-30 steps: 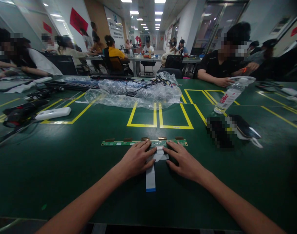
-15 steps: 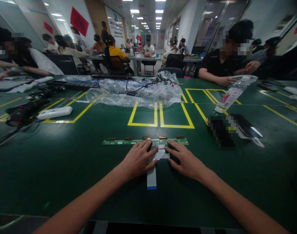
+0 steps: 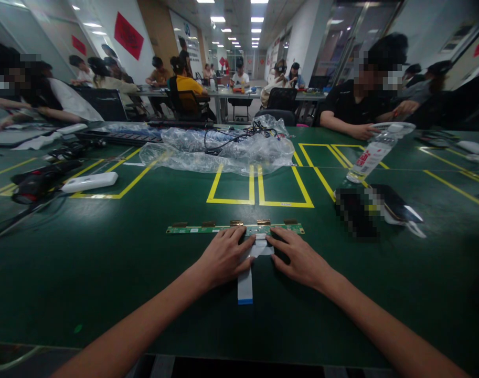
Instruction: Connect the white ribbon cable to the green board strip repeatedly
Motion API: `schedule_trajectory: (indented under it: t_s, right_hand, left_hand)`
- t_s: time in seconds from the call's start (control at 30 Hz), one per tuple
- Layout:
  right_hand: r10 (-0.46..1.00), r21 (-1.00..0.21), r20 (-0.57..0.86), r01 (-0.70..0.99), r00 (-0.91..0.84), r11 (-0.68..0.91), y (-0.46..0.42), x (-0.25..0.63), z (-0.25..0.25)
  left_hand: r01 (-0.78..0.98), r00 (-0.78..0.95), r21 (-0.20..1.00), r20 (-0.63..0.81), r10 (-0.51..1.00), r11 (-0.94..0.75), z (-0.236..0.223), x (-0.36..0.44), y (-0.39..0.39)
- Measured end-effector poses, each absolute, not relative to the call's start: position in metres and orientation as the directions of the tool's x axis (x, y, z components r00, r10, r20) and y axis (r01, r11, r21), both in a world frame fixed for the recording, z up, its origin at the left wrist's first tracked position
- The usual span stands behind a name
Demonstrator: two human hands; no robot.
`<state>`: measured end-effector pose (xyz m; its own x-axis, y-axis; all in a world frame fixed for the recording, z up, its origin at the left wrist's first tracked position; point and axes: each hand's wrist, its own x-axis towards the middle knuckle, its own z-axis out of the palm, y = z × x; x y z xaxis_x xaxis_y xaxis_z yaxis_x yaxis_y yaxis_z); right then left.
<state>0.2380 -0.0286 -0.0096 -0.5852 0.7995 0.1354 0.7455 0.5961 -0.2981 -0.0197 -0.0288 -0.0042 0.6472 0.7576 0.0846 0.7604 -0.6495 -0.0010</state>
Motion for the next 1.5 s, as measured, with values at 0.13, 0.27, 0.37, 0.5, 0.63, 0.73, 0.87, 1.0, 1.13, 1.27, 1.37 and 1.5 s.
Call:
schedule_trajectory:
  t_s: [0.13, 0.27, 0.37, 0.5, 0.63, 0.73, 0.87, 1.0, 1.13, 1.27, 1.37, 1.5]
  right_hand:
    - [0.797, -0.305, 0.138, 0.741, -0.588, 0.598, -0.026, 0.238, -0.009]
    - [0.795, -0.311, 0.138, 0.736, -0.591, 0.601, -0.024, 0.241, -0.011]
    - [0.787, -0.321, 0.139, 0.725, -0.601, 0.610, -0.023, 0.242, -0.012]
    - [0.786, -0.331, 0.139, 0.719, -0.603, 0.610, -0.025, 0.243, -0.010]
    - [0.777, -0.331, 0.159, 0.709, -0.609, 0.623, -0.025, 0.244, -0.009]
    - [0.770, -0.318, 0.153, 0.707, -0.619, 0.632, -0.024, 0.245, -0.010]
    - [0.769, -0.328, 0.164, 0.701, -0.618, 0.633, -0.024, 0.246, -0.011]
    - [0.767, -0.322, 0.168, 0.701, -0.619, 0.636, -0.025, 0.245, -0.009]
    - [0.756, -0.311, 0.164, 0.694, -0.634, 0.650, -0.026, 0.244, -0.007]
    - [0.746, -0.312, 0.144, 0.685, -0.650, 0.658, -0.027, 0.245, -0.009]
    - [0.751, -0.317, 0.125, 0.691, -0.648, 0.649, -0.028, 0.246, -0.010]
    - [0.752, -0.323, 0.107, 0.693, -0.650, 0.645, -0.029, 0.245, -0.007]
  left_hand:
    - [0.762, 0.644, 0.006, 0.105, 0.758, -0.648, -0.004, -0.020, -0.027]
    - [0.765, 0.633, 0.045, 0.133, 0.762, -0.643, -0.005, -0.020, -0.025]
    - [0.765, 0.626, 0.074, 0.147, 0.766, -0.639, -0.008, -0.019, -0.024]
    - [0.750, 0.638, 0.097, 0.154, 0.754, -0.654, -0.011, -0.019, -0.023]
    - [0.715, 0.675, 0.096, 0.162, 0.720, -0.692, -0.013, -0.018, -0.022]
    - [0.710, 0.680, 0.098, 0.164, 0.715, -0.698, -0.013, -0.018, -0.022]
    - [0.714, 0.676, 0.107, 0.156, 0.720, -0.692, -0.011, -0.018, -0.022]
    - [0.718, 0.670, 0.118, 0.149, 0.727, -0.686, -0.009, -0.018, -0.022]
    - [0.704, 0.683, 0.123, 0.152, 0.714, -0.700, -0.008, -0.018, -0.020]
    - [0.674, 0.712, 0.150, 0.128, 0.691, -0.723, -0.005, -0.019, -0.018]
    - [0.657, 0.730, 0.173, 0.100, 0.676, -0.734, -0.002, -0.021, -0.018]
    - [0.655, 0.729, 0.210, 0.077, 0.680, -0.726, 0.000, -0.025, -0.018]
